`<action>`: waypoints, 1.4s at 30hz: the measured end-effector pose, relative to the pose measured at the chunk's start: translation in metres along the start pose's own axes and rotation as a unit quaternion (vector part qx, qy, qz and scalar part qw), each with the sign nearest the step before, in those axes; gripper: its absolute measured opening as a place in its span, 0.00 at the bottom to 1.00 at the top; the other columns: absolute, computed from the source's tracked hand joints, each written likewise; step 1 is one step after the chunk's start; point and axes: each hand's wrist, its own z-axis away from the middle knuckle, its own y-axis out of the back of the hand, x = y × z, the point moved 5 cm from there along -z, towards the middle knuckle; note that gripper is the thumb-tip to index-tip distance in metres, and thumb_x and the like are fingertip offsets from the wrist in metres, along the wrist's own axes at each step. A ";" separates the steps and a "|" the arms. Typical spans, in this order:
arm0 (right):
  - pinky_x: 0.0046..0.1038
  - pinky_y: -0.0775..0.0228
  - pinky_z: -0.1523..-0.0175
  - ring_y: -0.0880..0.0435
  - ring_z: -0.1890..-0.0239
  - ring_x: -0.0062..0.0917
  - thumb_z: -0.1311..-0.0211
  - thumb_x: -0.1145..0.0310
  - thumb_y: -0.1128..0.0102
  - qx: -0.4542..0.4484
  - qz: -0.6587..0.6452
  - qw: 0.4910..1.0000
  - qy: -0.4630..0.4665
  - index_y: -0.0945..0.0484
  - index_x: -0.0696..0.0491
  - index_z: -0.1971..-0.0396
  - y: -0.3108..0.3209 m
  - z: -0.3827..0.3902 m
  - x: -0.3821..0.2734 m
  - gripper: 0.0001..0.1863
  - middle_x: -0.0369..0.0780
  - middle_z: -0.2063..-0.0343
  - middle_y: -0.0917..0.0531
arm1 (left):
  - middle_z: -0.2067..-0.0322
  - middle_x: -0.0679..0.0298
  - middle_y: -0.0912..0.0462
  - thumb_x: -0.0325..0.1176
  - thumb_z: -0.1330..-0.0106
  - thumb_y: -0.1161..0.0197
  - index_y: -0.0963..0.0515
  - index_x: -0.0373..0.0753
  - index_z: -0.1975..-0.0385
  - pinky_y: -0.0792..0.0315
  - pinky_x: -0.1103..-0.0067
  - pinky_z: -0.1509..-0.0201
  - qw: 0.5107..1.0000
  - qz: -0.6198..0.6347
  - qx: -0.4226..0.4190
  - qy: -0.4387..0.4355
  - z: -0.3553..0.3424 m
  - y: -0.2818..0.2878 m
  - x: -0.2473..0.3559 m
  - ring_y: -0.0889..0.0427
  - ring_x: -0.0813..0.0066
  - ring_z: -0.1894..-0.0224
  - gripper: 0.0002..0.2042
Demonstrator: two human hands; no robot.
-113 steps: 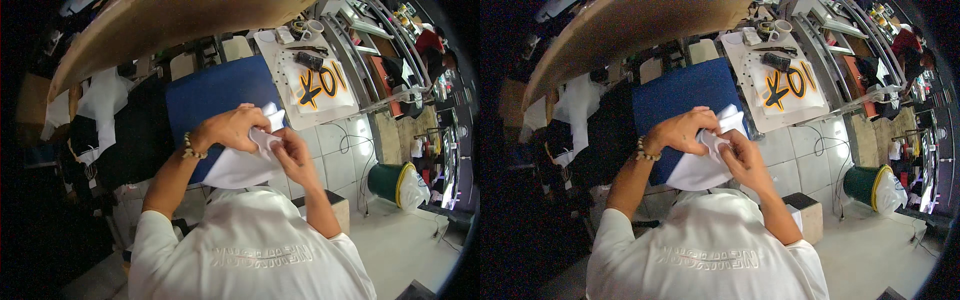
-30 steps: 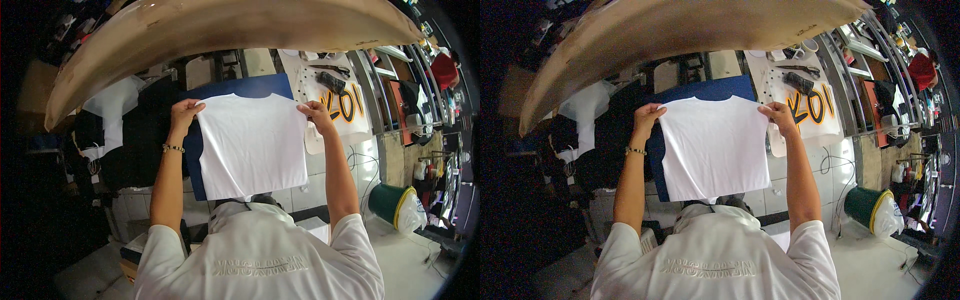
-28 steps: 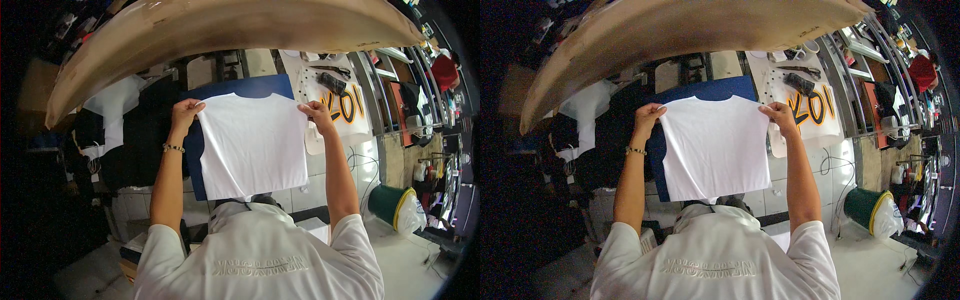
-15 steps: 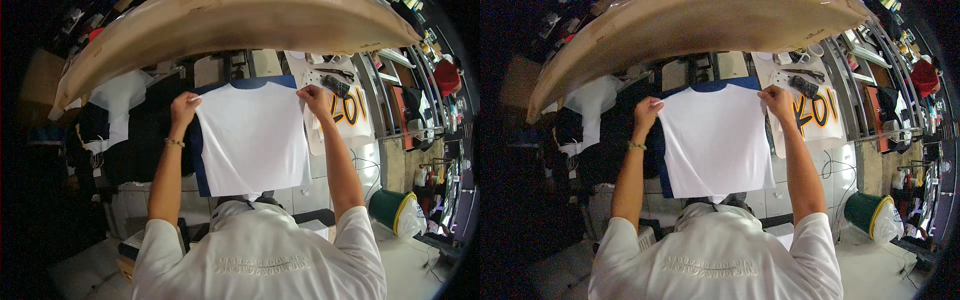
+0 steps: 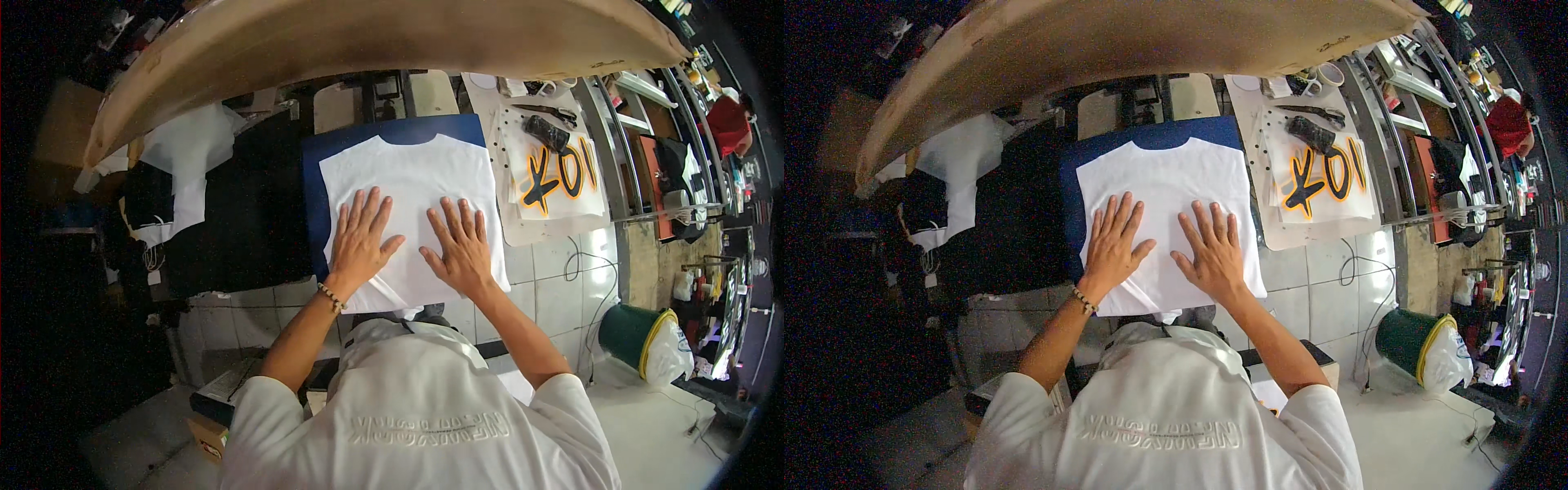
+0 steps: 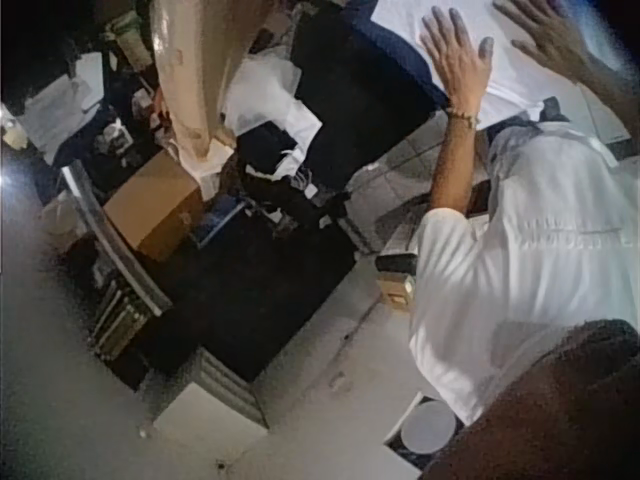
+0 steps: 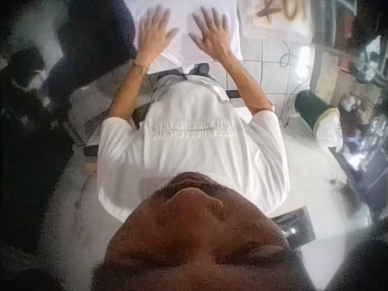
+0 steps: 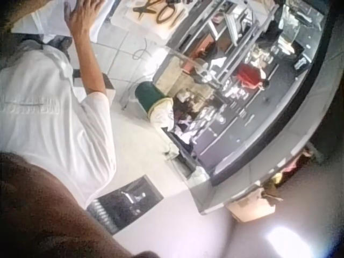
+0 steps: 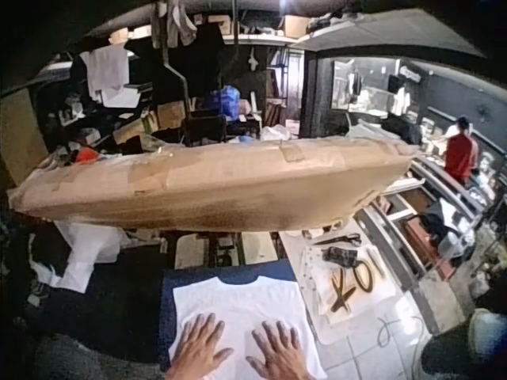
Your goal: The person smooths a shirt onto a work surface, aligns a graphic transfer sheet on the fabric, presses it down by hand and with a handheld block, and lowers the heat press machine over the garment.
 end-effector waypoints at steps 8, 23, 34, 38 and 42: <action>0.62 0.60 0.22 0.52 0.20 0.49 0.36 0.39 0.39 -0.016 0.007 1.000 0.004 0.37 0.42 0.24 0.007 0.017 0.008 0.44 0.44 0.23 0.42 | 0.21 0.51 0.50 0.57 0.27 0.44 0.41 0.42 0.24 0.54 0.47 0.22 0.999 -0.034 -0.014 0.034 0.009 0.007 -0.008 0.51 0.43 0.21 0.38; 0.34 0.21 0.62 0.13 0.71 0.34 0.35 0.70 0.34 0.099 -0.282 0.951 -0.083 0.15 0.59 0.58 0.006 -0.110 0.070 0.10 0.46 0.66 0.12 | 0.55 0.58 0.17 0.32 0.38 0.29 0.16 0.39 0.63 0.28 0.57 0.43 0.952 0.196 0.070 0.225 -0.083 0.009 -0.147 0.22 0.52 0.47 0.07; 0.25 0.19 0.53 0.14 0.64 0.24 0.24 0.56 0.39 -0.057 -0.815 0.491 -0.304 0.27 0.65 0.45 -0.054 -0.074 -0.040 0.25 0.42 0.64 0.15 | 0.69 0.57 0.20 0.24 0.36 0.37 0.23 0.38 0.70 0.25 0.61 0.56 0.972 0.175 0.158 -0.009 -0.050 0.045 -0.059 0.19 0.53 0.63 0.02; 0.31 0.17 0.46 0.13 0.52 0.31 0.25 0.64 0.39 -0.055 -0.905 0.316 -0.281 0.29 0.64 0.46 -0.036 -0.053 -0.053 0.19 0.47 0.52 0.16 | 0.69 0.57 0.19 0.23 0.40 0.37 0.21 0.36 0.66 0.25 0.63 0.58 0.967 0.155 0.165 -0.122 0.010 0.054 0.025 0.18 0.53 0.64 0.04; 0.34 0.17 0.43 0.13 0.50 0.32 0.30 0.77 0.37 0.001 -0.845 0.419 -0.331 0.29 0.63 0.45 -0.050 -0.020 -0.033 0.18 0.47 0.50 0.16 | 0.68 0.59 0.17 0.21 0.41 0.33 0.21 0.37 0.66 0.24 0.64 0.58 0.963 0.208 0.148 -0.085 0.033 0.046 0.044 0.17 0.55 0.64 0.06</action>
